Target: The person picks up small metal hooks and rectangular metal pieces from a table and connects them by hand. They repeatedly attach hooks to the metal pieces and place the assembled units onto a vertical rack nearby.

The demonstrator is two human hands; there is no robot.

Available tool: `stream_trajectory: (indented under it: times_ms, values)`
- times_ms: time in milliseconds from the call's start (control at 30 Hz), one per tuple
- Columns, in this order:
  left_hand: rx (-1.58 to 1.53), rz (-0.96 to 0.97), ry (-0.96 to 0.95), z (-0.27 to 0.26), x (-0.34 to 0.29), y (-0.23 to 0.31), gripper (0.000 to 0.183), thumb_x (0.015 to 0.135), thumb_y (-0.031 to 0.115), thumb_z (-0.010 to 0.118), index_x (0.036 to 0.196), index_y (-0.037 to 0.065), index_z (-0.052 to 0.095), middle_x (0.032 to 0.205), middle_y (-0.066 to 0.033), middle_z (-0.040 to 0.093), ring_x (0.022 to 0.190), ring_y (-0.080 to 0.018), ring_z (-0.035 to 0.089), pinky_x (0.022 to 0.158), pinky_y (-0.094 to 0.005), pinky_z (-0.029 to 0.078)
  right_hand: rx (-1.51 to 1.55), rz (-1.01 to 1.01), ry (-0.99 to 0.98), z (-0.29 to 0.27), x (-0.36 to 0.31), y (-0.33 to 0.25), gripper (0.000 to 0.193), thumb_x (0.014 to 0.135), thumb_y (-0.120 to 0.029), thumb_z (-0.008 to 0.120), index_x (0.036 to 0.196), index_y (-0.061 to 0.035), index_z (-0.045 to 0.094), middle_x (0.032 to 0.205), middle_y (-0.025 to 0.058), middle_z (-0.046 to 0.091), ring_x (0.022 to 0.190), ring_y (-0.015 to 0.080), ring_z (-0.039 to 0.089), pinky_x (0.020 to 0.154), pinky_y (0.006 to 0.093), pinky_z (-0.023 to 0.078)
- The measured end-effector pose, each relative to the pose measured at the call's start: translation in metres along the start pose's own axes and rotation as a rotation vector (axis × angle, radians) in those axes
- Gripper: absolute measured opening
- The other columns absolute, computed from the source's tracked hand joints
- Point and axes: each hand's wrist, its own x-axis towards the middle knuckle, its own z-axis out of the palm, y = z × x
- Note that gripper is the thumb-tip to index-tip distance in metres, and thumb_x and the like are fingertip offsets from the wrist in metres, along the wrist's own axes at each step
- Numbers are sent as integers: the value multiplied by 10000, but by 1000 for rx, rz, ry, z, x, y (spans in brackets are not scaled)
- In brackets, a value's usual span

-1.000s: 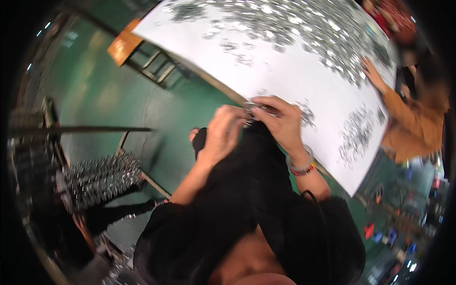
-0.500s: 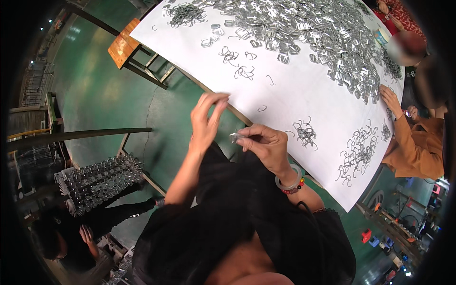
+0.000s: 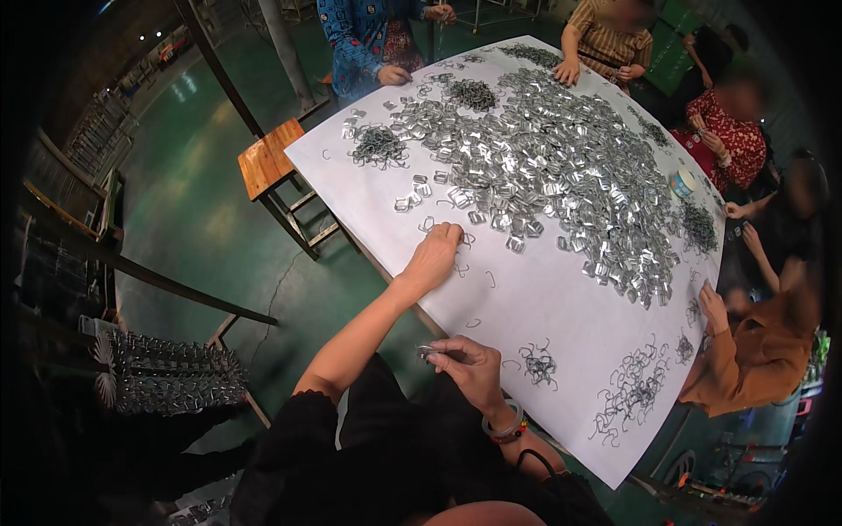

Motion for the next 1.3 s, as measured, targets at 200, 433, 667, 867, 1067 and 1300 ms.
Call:
stream_trajectory:
  times_ms: [200, 433, 667, 867, 1067, 1300]
  values:
    - [-432, -239, 40, -62, -43, 24, 112, 886, 9, 569, 969, -19, 638, 842, -119, 623, 679, -170, 617, 634, -275, 494, -10, -80, 59, 8, -3, -14, 153, 825, 39, 658, 978, 50, 654, 851, 91, 674, 703, 98, 620, 638, 216, 519]
    - [-940, -427, 214, -136, -127, 84, 90, 864, -1, 623, 939, -52, 620, 875, -99, 656, 774, -151, 630, 706, -275, 511, -63, -142, 102, 17, -7, -19, 191, 844, -16, 643, 1025, 43, 644, 825, 59, 679, 701, 68, 619, 628, 197, 513]
    - [-444, -146, 198, -120, -140, 108, 113, 794, -9, 670, 891, 5, 613, 965, -112, 594, 889, -248, 576, 753, -334, 469, -74, -225, 170, 16, -13, -17, 163, 833, 13, 641, 994, 36, 653, 873, 67, 677, 720, 75, 629, 641, 199, 520]
    - [-580, -230, 138, -109, -136, 109, 48, 903, 48, 582, 918, 3, 572, 1094, -111, 551, 987, -186, 533, 834, -303, 456, -294, -351, 165, 5, -8, -20, 124, 821, 47, 638, 936, 11, 670, 885, 52, 666, 765, 88, 650, 677, 200, 527]
    - [-804, -331, 72, -90, -133, 101, 72, 939, 48, 534, 990, -1, 546, 1137, -112, 535, 1038, -163, 515, 909, -293, 429, -250, -366, 202, -9, 0, -14, 111, 802, -25, 666, 908, -43, 695, 862, 45, 676, 706, 108, 642, 627, 230, 511]
    - [-909, -397, 81, -80, -119, 107, 117, 954, 78, 522, 1032, -8, 534, 1129, -111, 548, 1048, -170, 518, 931, -308, 421, -386, -401, 177, -22, 6, -13, 171, 776, 28, 679, 936, -31, 696, 841, 36, 651, 709, 89, 624, 611, 213, 506]
